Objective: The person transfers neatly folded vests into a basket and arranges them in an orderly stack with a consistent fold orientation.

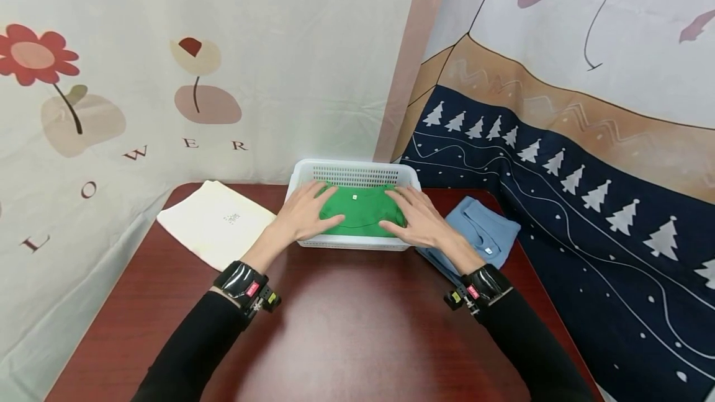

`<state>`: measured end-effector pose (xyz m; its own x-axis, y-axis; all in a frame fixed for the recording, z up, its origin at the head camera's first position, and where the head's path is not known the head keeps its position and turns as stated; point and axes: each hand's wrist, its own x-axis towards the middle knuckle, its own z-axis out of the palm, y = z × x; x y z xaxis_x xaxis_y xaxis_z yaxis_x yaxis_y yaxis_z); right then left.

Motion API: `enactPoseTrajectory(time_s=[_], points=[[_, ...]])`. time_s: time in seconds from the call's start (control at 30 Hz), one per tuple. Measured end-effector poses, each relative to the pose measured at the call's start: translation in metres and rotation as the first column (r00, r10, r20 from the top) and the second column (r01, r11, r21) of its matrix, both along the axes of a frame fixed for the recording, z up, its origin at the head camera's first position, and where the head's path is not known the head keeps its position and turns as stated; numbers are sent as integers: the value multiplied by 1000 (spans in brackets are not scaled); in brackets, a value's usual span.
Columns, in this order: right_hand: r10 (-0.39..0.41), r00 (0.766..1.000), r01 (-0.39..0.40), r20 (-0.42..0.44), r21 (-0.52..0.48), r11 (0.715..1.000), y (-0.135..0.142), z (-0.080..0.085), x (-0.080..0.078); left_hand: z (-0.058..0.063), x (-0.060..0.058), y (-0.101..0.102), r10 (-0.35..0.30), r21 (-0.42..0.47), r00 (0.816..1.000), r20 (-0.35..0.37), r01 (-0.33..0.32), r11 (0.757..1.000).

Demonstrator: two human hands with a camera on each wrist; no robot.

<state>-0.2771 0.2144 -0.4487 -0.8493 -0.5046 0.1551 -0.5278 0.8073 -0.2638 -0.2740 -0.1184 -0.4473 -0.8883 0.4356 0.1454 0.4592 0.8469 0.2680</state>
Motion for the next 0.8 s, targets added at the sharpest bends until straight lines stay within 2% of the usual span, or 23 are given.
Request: enactPoseTrajectory(time_s=[0.4, 0.6, 0.8], points=[[-59, 997, 60, 45, -26, 998, 23, -2, 21, -1, 12, 17, -44, -10, 999, -23, 43, 999], [-86, 995, 88, 50, -47, 995, 41, -2, 32, 0, 20, 33, -70, -29, 997, -40, 69, 997], [-114, 993, 116, 36, -56, 992, 61, -2, 42, 6, 31, 53, -114, -21, 992, -44, 113, 993]])
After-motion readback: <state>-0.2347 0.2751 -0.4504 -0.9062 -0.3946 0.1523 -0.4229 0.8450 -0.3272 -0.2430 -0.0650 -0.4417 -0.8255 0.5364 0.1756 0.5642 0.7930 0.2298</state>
